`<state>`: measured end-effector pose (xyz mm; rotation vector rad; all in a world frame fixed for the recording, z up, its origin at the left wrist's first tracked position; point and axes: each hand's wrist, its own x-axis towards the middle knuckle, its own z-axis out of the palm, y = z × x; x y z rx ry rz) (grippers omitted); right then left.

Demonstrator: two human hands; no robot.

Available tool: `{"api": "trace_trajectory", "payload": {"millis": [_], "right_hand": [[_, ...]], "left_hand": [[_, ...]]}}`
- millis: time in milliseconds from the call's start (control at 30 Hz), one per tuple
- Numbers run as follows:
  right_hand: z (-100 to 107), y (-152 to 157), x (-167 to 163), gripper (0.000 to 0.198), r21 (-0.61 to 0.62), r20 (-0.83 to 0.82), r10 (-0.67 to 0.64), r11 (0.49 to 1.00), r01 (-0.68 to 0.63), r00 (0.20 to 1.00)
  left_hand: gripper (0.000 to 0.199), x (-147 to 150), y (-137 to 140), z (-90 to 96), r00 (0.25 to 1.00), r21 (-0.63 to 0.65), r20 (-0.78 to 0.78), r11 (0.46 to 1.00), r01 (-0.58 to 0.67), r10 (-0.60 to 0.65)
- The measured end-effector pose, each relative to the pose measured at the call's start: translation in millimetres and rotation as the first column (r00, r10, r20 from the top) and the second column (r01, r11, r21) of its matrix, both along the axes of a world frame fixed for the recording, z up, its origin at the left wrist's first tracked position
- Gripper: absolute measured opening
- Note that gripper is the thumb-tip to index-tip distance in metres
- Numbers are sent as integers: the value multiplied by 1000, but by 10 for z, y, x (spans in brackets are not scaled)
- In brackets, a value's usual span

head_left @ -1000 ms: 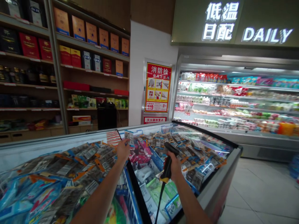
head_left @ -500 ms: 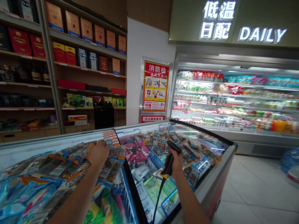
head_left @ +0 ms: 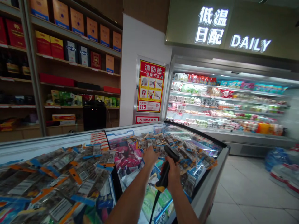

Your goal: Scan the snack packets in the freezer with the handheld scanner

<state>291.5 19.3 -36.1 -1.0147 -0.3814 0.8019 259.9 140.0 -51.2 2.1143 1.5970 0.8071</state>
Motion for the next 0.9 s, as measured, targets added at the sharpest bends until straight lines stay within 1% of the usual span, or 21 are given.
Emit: {"api": "trace_trajectory", "payload": {"millis": [67,133,200,300,367,433,467,500,567,600,633,667,800,833,900], "right_hand": [[-7,8,-12,27,-4,15,19,1000,-19,1000],[-6,11,-21,28,-2,5,26,1000,-26,1000],[2,5,-30,27,6,-5,31,1000,-31,1000],[25,-22,-58,26,9,-16,70,998,-70,997],[41,-45,-93,27,9,-34,129,992,-129,991],[50,-67,-140,28,18,-44,207,978,-207,977],[51,-77,-164,29,26,-42,248,969,-247,968],[49,-86,-187,30,33,-36,290,957,-289,956],[37,-100,-221,32,42,-21,371,928,-370,928],[27,-106,-232,33,41,-15,401,916,-400,916],[16,-111,-238,34,36,-12,424,905,-423,906],[4,-114,-241,34,29,-9,441,897,-441,897],[-33,-119,-235,33,-5,21,487,873,-487,873],[-36,-118,-234,33,-10,31,495,869,-495,868],[-34,-116,-235,32,-16,43,505,863,-504,862]], "left_hand": [[56,40,1,-25,998,20,-2,998,57,-57],[53,36,12,-42,995,-13,21,995,101,-101],[43,8,39,-57,985,-72,137,991,111,-101],[25,-106,127,-51,928,-125,365,983,132,-78],[23,-254,221,-17,893,-115,446,985,125,-61],[27,-455,326,25,873,-98,486,992,82,-24],[28,-562,377,42,846,-95,533,994,58,1],[28,-665,423,52,794,-100,607,994,38,30],[27,-832,501,49,631,-123,771,992,13,87],[26,-888,533,38,546,-137,830,991,8,110],[26,-924,561,24,480,-150,868,989,5,129],[27,-942,586,11,442,-160,886,987,2,143],[26,-912,655,-3,335,-185,924,983,-22,181],[26,-900,662,6,314,-186,931,982,-28,186],[27,-887,667,28,296,-187,936,982,-36,189]]}}
